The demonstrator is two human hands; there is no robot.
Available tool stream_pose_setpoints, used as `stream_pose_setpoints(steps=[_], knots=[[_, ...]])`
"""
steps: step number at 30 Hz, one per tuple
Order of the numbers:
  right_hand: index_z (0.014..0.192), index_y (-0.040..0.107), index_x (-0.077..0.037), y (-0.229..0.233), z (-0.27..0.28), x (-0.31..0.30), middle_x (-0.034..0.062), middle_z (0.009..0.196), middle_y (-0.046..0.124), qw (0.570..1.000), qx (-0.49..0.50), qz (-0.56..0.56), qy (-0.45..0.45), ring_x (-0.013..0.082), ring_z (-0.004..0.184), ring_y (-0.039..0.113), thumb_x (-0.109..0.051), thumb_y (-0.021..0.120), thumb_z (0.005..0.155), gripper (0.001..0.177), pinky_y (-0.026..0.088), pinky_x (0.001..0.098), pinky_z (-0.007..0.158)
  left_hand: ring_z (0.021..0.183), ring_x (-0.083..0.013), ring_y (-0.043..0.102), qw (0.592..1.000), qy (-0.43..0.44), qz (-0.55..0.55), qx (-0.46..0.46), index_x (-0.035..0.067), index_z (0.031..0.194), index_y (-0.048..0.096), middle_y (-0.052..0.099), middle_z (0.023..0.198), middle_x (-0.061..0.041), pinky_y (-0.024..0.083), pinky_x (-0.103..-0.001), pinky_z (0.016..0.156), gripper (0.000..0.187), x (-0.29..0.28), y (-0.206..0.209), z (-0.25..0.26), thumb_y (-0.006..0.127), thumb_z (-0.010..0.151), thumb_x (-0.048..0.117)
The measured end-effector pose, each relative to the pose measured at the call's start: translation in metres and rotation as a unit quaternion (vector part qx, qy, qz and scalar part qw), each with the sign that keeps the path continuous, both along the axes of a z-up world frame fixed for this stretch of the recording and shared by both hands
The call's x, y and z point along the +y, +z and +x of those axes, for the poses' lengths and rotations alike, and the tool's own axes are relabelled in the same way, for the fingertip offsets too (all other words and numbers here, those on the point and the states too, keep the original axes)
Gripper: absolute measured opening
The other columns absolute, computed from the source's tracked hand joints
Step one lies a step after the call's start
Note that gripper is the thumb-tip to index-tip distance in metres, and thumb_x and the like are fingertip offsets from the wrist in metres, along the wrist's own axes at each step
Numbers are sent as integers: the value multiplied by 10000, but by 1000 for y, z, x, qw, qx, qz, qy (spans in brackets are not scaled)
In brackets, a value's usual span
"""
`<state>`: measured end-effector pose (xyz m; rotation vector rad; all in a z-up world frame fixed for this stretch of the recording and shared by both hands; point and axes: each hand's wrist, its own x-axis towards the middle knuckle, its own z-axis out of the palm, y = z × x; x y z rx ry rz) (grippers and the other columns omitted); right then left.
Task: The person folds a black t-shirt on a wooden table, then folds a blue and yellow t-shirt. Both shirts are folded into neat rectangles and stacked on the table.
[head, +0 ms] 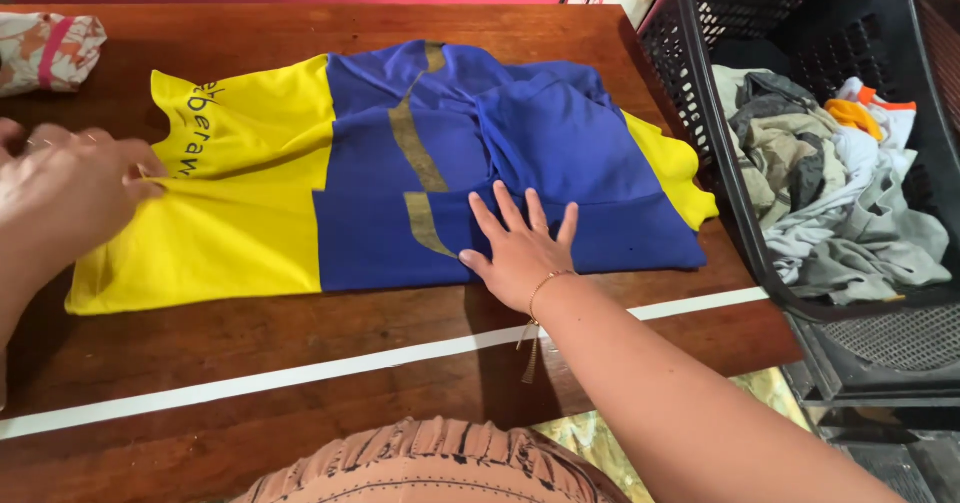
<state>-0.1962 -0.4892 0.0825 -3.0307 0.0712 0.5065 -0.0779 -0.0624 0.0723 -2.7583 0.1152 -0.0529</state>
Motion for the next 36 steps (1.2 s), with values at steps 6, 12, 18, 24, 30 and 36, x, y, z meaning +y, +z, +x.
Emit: stream_pose_setpoints(steps=[6, 12, 18, 24, 30, 36], knots=[[1621, 158, -322, -1, -1, 6, 62, 1723, 2, 998, -56, 8, 1, 367, 1561, 4, -572, 449, 967, 758, -8, 733, 1156, 1460, -514, 289, 959, -27, -254, -120, 209, 1545, 523, 400, 1612, -263, -20, -691, 1166, 705, -19, -23, -37, 663, 865, 335], [1638, 3, -385, -5, -8, 19, 11, 1732, -167, 997, 47, 42, -46, 378, 1565, -174, -658, 307, 961, 791, -35, 732, 1173, 1248, -535, 487, 940, 228, -253, -19, 168, 1672, 165, 261, 1536, -276, 464, -617, 897, 906, -36, -18, -61, 627, 954, 470], [1643, 9, -357, -6, -7, 22, 39, 1731, -157, 997, 33, 49, -40, 396, 1559, -180, -617, 347, 965, 800, -45, 721, 1171, 1124, -502, 630, 869, 259, -422, 26, 135, 1656, 270, 562, 1415, -283, 542, -602, 883, 998, -10, -23, -34, 867, 858, 103], [1636, 113, -344, -6, -20, 48, 83, 1727, -101, 998, 12, 51, 41, 406, 1555, -118, -625, 437, 943, 815, -4, 715, 1148, 842, -589, 629, 822, 128, -550, -70, -63, 1615, 288, 478, 1285, -473, 562, -633, 644, 813, 74, -100, -11, 630, 924, -322], [1400, 574, -236, -14, -18, 30, 74, 1562, 447, 977, -166, 135, 28, 267, 1402, 402, -472, 474, 951, 517, 119, 672, 1110, 1330, -492, 346, 926, -17, -360, -110, -5, 1552, 467, 275, 1529, -272, 373, -593, 1019, 798, -46, 4, -35, 723, 807, -134], [1207, 677, -306, -3, 33, -44, -4, 1176, 617, 959, -232, 156, -54, 312, 1161, 614, -349, 620, 947, 270, 483, 519, 956, 1061, -373, 697, 883, -119, -453, 34, 289, 1300, 710, 578, 1219, -136, 568, -496, 879, 439, -183, -17, 1, 769, 880, 176]])
